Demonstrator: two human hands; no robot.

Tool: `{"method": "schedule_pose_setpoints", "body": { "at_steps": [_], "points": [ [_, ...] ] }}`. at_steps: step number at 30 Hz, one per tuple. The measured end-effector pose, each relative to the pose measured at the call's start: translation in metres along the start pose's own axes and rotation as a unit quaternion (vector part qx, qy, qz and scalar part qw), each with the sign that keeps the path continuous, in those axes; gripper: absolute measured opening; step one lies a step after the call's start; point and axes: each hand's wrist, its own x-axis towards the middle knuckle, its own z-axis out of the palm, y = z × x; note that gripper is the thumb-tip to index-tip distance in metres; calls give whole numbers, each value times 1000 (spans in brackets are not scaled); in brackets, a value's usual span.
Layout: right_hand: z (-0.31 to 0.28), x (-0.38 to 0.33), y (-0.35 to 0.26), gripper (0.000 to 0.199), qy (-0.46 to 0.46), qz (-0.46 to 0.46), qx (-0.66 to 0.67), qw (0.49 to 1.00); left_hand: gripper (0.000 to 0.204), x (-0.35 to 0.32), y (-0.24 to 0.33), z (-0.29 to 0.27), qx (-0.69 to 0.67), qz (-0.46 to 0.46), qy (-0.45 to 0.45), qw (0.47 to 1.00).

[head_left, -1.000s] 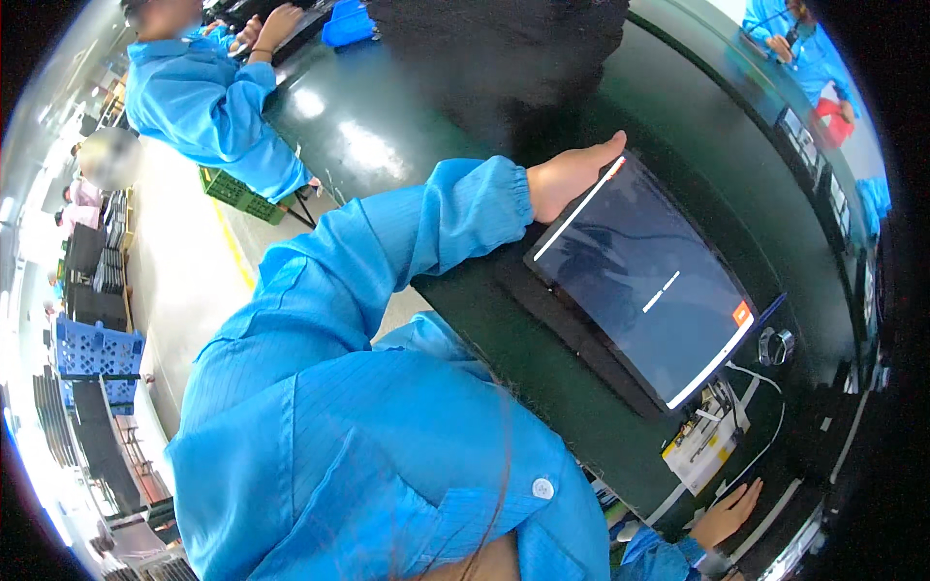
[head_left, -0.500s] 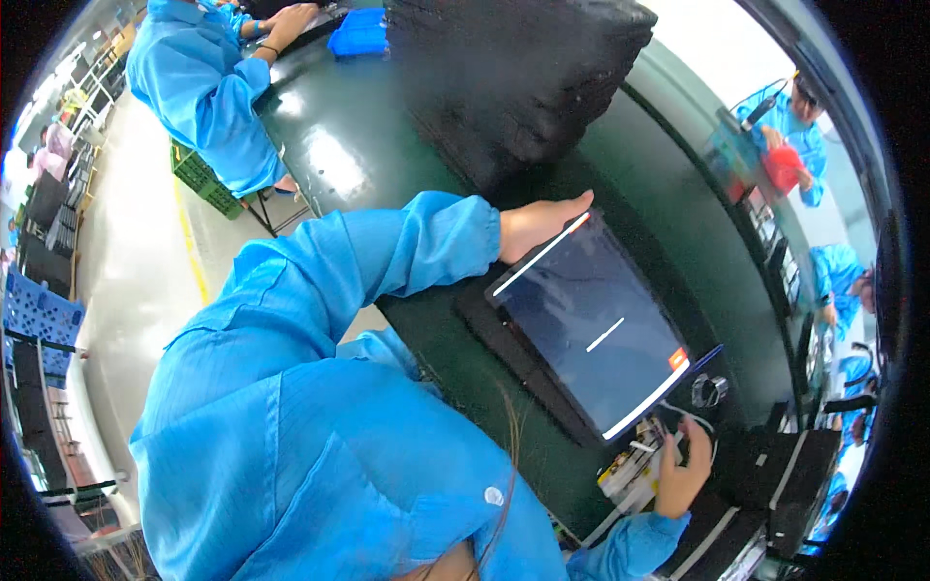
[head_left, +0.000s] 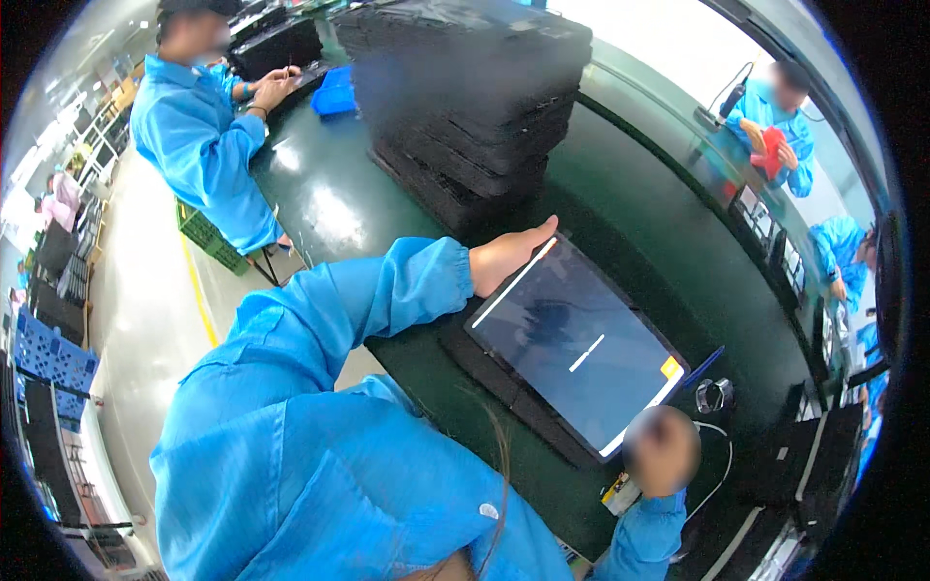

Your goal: Perform functional touch and display testing on tablet screens in an electronics remanufacturing facility.

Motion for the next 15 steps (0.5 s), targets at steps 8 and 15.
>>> {"method": "schedule_pose_setpoints", "body": {
  "at_steps": [8,15],
  "points": [
    [-3,-5,12,27,78,-4,-22,997,56,8,-3,-10,-15,-4,-52,999],
    [-16,1,10,16,92,1,132,987,55,-5,1,13,1,-5,67,998]
  ]
}}
